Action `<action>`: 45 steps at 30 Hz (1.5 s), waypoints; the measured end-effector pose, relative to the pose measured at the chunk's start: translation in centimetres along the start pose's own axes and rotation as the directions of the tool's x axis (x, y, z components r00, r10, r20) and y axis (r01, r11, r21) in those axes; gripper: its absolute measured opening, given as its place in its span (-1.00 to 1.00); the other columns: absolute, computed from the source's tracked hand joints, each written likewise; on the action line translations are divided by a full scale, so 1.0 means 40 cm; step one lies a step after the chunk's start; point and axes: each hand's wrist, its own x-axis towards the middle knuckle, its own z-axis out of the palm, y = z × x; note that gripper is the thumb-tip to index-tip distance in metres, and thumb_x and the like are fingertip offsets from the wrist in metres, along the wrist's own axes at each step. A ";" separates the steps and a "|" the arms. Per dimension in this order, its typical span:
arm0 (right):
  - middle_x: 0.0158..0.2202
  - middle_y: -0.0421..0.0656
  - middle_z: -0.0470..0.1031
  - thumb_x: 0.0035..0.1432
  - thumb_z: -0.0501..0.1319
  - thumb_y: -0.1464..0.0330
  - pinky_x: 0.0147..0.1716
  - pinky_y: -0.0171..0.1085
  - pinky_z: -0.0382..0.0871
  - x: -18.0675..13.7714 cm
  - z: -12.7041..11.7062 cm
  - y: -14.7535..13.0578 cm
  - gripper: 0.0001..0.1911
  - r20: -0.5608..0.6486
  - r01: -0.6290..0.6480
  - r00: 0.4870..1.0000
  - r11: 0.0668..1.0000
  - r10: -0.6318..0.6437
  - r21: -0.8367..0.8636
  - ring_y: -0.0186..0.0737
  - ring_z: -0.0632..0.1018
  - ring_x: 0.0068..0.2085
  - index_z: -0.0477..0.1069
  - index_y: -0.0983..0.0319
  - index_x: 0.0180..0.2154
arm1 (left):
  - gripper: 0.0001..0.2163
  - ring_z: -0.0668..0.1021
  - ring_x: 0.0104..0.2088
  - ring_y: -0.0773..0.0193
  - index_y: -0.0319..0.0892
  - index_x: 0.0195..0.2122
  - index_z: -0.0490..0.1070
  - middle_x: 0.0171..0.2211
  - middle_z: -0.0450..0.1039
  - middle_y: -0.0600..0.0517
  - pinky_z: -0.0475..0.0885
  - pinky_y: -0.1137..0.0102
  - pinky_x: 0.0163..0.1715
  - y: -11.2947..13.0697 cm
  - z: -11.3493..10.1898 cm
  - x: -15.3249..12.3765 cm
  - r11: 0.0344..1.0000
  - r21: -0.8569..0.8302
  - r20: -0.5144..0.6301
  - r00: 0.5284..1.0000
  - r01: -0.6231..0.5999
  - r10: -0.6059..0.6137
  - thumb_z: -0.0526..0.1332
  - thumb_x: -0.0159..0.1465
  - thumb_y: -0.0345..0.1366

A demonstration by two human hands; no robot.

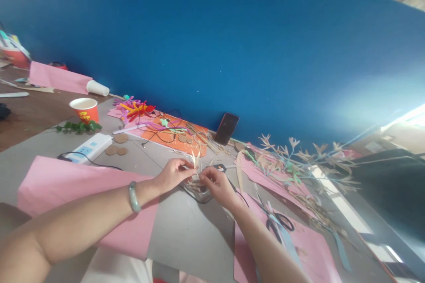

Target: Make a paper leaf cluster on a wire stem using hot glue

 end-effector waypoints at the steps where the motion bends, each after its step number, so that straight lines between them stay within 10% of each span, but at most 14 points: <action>1: -0.54 -0.24 0.46 0.12 0.21 0.25 -0.41 -0.30 0.28 0.000 -0.001 -0.002 -0.80 0.019 -0.037 0.999 0.995 0.036 0.089 -0.29 0.45 -0.47 0.38 0.23 -0.46 | -0.81 0.51 -0.54 0.34 -0.26 -0.40 0.46 -0.51 0.49 0.04 0.39 0.47 -0.48 0.000 0.001 -0.002 1.000 -0.023 0.023 1.000 -0.001 0.001 0.33 0.11 -0.21; 19: -0.59 -0.31 0.38 -0.02 0.37 0.19 -0.49 -0.36 0.09 -0.014 -0.025 -0.026 -0.74 0.157 -0.221 0.974 0.854 0.165 0.472 -0.41 0.31 -0.53 0.45 0.24 -0.39 | -0.82 0.43 -0.50 0.41 -0.28 -0.49 0.44 -0.52 0.36 0.10 0.35 0.51 -0.46 0.007 0.009 -0.010 0.991 -0.032 0.169 0.977 -0.129 0.133 0.33 0.12 -0.27; 37: -0.59 -0.25 0.39 0.07 0.22 -0.01 -0.48 -0.33 0.18 -0.008 -0.011 -0.030 -0.58 -0.100 -0.137 0.965 0.790 0.243 0.598 -0.34 0.35 -0.52 0.48 0.23 -0.38 | -0.82 0.47 -0.49 0.38 -0.29 -0.46 0.48 -0.51 0.43 0.06 0.36 0.50 -0.44 -0.013 0.009 -0.006 0.992 -0.074 0.134 0.985 -0.102 0.111 0.34 0.13 -0.26; 45: -0.49 -0.20 0.51 -0.14 0.44 0.16 -0.36 -0.28 0.32 -0.022 0.011 -0.038 -0.72 -0.172 -0.058 0.976 0.923 0.133 0.381 -0.27 0.45 -0.42 0.51 0.23 -0.48 | -0.79 0.47 -0.49 0.38 -0.30 -0.45 0.48 -0.48 0.40 0.05 0.40 0.48 -0.43 -0.010 0.012 -0.010 0.990 -0.103 0.113 0.987 -0.101 0.112 0.33 0.14 -0.22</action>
